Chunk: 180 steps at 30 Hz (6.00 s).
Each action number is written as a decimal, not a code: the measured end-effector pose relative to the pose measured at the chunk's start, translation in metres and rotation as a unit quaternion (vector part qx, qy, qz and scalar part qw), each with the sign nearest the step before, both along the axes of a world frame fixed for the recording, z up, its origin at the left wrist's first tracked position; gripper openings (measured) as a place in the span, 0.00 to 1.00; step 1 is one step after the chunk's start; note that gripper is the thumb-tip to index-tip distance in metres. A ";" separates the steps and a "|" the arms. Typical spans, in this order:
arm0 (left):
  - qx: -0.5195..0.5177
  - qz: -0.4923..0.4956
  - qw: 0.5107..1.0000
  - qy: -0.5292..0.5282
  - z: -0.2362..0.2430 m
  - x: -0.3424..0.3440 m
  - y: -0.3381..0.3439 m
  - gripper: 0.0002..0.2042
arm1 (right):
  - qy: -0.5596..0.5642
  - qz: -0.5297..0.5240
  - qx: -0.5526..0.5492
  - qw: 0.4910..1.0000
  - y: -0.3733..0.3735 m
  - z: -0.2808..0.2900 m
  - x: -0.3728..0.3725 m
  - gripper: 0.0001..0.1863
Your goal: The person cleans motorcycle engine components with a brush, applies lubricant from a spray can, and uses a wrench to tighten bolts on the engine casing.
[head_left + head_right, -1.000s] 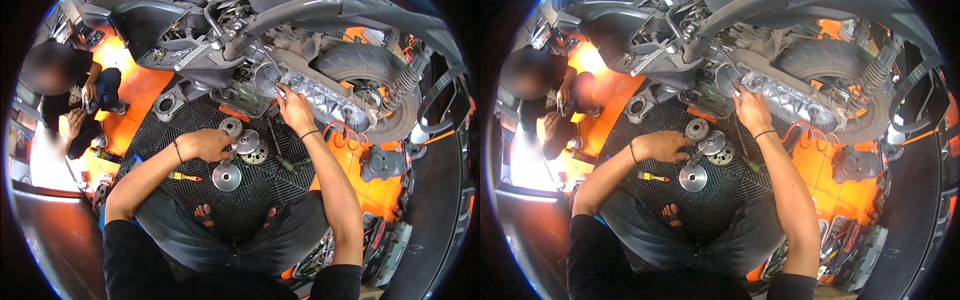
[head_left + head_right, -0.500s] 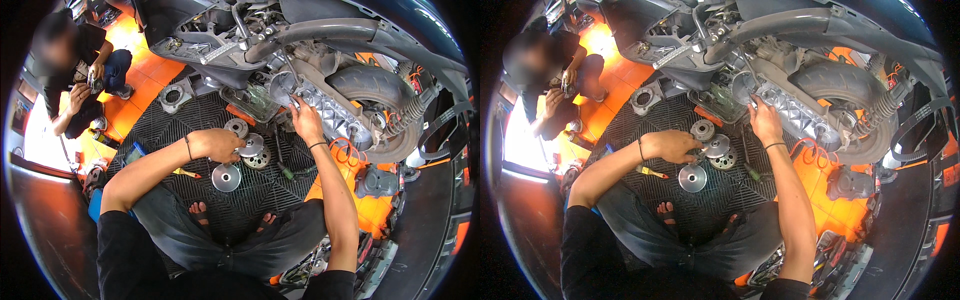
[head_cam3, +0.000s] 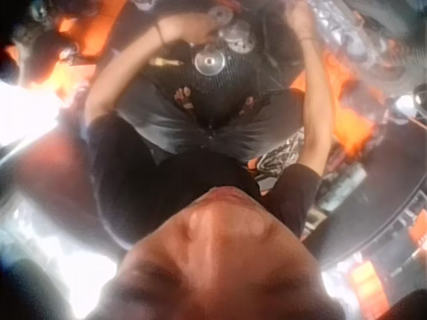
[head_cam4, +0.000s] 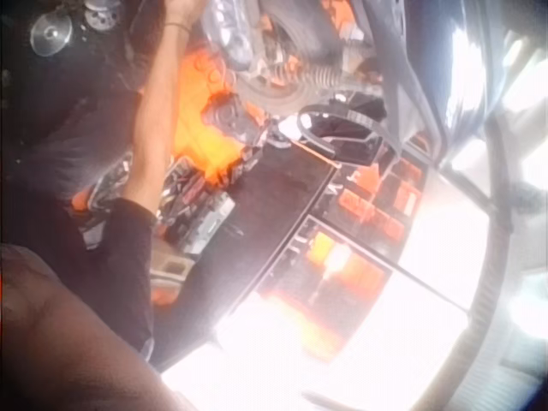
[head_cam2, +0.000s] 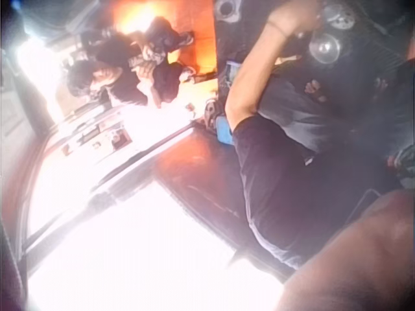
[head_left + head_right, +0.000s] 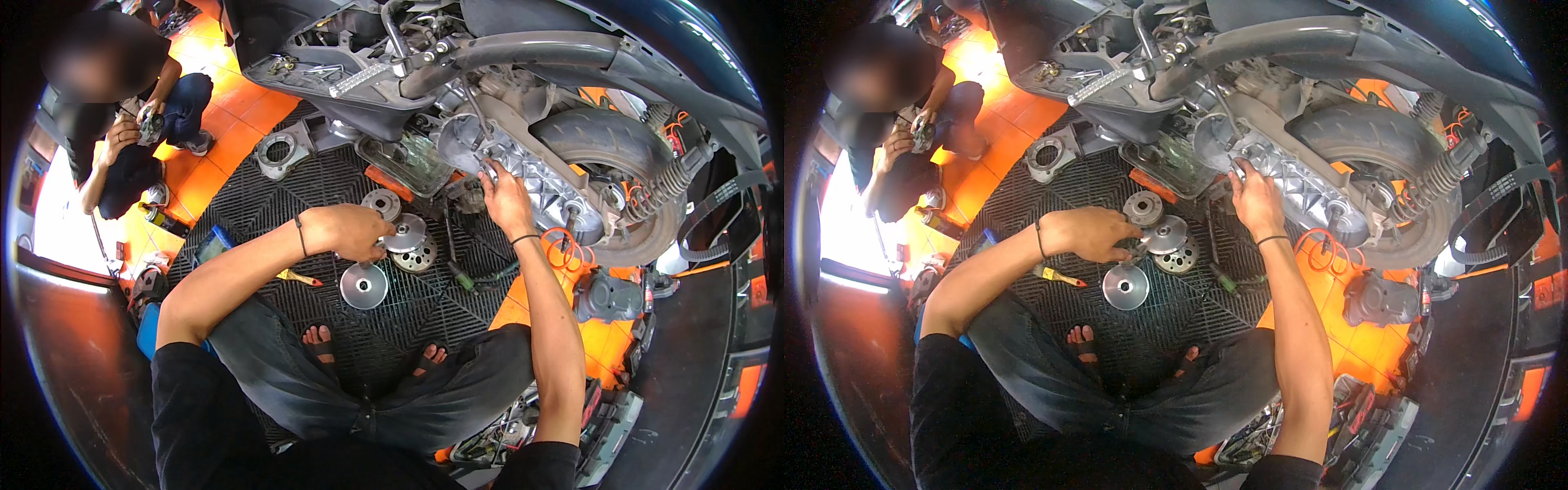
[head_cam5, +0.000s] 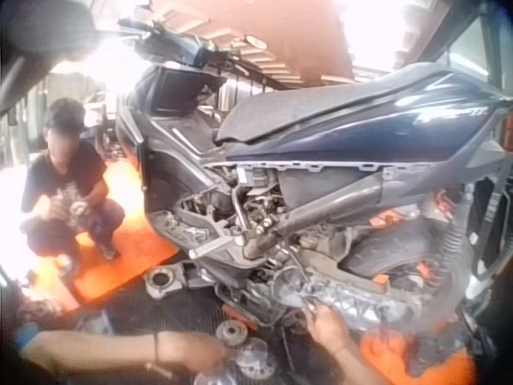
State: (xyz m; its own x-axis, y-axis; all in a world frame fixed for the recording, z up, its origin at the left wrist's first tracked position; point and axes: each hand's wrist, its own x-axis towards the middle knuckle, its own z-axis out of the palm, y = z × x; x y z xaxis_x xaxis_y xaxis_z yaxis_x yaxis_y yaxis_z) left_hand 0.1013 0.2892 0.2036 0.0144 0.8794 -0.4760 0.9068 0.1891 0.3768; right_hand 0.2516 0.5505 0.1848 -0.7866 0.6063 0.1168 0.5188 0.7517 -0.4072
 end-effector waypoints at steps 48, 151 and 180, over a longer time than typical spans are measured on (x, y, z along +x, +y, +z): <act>0.056 -0.039 0.998 0.008 0.017 0.003 0.000 0.25 | 0.015 -0.073 -0.004 0.997 0.033 -0.009 0.023 0.24; 0.040 -0.056 0.997 0.016 0.007 0.008 0.017 0.25 | 0.082 -0.003 0.038 0.996 -0.006 -0.005 0.013 0.20; 0.016 -0.046 0.999 0.006 0.008 0.009 0.019 0.25 | 0.006 -0.141 0.054 0.989 0.014 -0.004 0.040 0.21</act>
